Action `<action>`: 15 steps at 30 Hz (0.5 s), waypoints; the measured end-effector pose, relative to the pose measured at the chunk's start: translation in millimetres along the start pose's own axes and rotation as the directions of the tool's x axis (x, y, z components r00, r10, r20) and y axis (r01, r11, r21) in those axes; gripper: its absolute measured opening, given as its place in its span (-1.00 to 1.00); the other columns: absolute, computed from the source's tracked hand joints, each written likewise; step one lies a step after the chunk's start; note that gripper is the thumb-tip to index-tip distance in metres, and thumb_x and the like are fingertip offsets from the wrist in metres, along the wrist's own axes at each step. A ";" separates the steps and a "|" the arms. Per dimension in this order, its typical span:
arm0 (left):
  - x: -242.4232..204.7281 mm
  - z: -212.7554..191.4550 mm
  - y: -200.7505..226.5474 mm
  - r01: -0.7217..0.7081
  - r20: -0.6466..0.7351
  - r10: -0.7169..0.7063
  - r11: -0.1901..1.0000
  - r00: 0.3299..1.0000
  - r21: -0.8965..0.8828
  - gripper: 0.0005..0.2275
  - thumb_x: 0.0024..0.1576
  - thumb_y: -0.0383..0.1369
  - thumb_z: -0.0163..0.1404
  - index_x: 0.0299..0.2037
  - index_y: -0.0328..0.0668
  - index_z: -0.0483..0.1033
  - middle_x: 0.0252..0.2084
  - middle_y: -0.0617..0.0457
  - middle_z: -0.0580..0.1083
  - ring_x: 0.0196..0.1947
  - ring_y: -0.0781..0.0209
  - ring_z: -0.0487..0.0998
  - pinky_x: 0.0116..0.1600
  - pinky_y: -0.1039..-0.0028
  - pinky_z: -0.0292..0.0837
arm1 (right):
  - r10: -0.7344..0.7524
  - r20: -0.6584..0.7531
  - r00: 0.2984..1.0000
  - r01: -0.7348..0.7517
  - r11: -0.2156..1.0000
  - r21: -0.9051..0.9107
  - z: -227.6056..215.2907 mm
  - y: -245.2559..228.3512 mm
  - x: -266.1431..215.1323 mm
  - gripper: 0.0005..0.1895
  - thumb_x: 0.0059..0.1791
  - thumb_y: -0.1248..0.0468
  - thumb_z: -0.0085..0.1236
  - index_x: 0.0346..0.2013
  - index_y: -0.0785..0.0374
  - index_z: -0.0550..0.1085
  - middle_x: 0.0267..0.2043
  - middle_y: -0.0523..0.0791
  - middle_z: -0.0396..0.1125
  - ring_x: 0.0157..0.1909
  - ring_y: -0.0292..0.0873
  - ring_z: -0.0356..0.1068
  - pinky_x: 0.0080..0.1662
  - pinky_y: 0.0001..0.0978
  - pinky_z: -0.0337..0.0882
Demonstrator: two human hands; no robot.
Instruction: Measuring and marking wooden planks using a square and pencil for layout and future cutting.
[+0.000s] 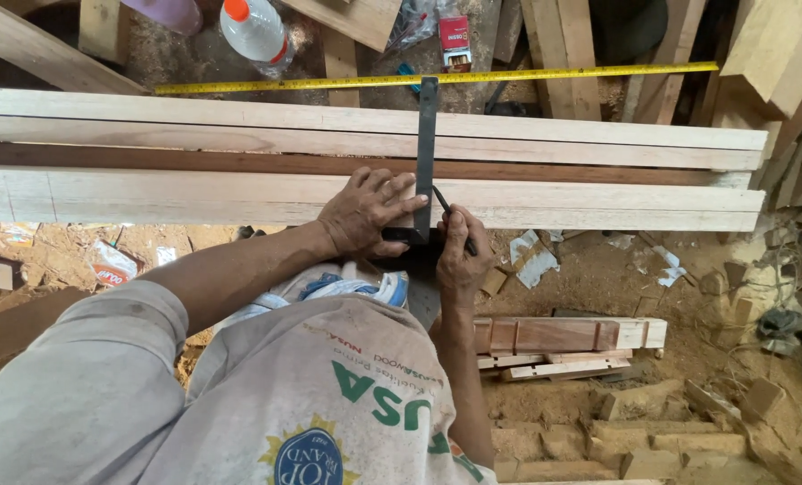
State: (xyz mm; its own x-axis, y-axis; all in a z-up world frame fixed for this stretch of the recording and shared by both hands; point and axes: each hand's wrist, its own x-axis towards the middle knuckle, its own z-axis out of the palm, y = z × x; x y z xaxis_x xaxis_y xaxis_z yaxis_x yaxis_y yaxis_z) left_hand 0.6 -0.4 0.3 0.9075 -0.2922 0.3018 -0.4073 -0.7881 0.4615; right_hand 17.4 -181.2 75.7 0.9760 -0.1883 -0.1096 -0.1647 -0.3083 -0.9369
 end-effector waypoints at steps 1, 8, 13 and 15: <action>0.3 -0.2 0.0 -0.003 -0.003 0.003 1.000 1.000 0.004 -0.22 -0.19 0.17 0.17 0.33 0.26 0.38 0.21 0.01 0.32 0.05 -0.01 0.36 0.11 0.11 0.23 | -0.006 0.003 1.000 0.006 1.000 -0.014 0.7 -3.5 -0.2 -0.73 0.11 0.17 0.15 -0.11 0.33 0.62 -0.34 0.07 0.52 -0.35 -0.18 0.55 -0.24 -0.40 0.61; 0.3 -3.3 0.1 -0.024 0.008 0.024 1.000 1.000 0.007 -0.22 -0.19 0.17 0.17 0.32 0.22 0.40 0.21 -0.02 0.33 0.06 -0.02 0.36 0.11 0.10 0.23 | -0.042 0.050 0.998 0.046 0.996 -0.079 -0.1 -16.7 1.1 -0.74 0.12 0.17 0.13 -0.14 0.32 0.62 -0.35 0.05 0.51 -0.31 -0.13 0.56 -0.22 -0.33 0.60; 0.9 -15.6 0.7 -0.063 0.042 0.066 0.996 0.997 -0.069 -0.25 -0.16 0.19 0.14 0.29 0.17 0.43 0.25 -0.06 0.34 0.10 -0.08 0.36 0.14 0.07 0.22 | -0.118 0.051 0.992 0.128 0.953 -0.274 -2.4 -18.9 6.1 -0.78 0.10 0.16 0.12 -0.23 0.21 0.64 -0.46 0.02 0.49 -0.32 0.01 0.55 -0.23 -0.15 0.53; 0.4 -10.0 1.2 -0.099 0.029 0.102 0.992 0.994 -0.078 -0.24 -0.21 0.18 0.17 0.28 0.19 0.44 0.27 -0.06 0.36 0.12 -0.09 0.38 0.15 0.07 0.22 | -0.142 0.002 0.990 0.135 0.937 -0.323 -6.3 -10.6 8.4 -0.82 0.07 0.17 0.16 -0.26 0.16 0.64 -0.48 0.01 0.49 -0.31 0.04 0.56 -0.22 -0.15 0.52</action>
State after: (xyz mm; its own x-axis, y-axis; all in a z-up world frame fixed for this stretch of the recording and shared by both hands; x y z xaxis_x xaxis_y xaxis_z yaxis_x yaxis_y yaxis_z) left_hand -0.6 4.0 9.4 0.8640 -0.3866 0.3225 -0.5020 -0.7104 0.4933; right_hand 26.5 -185.5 86.8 0.9898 -0.1407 0.0233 -0.0690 -0.6157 -0.7850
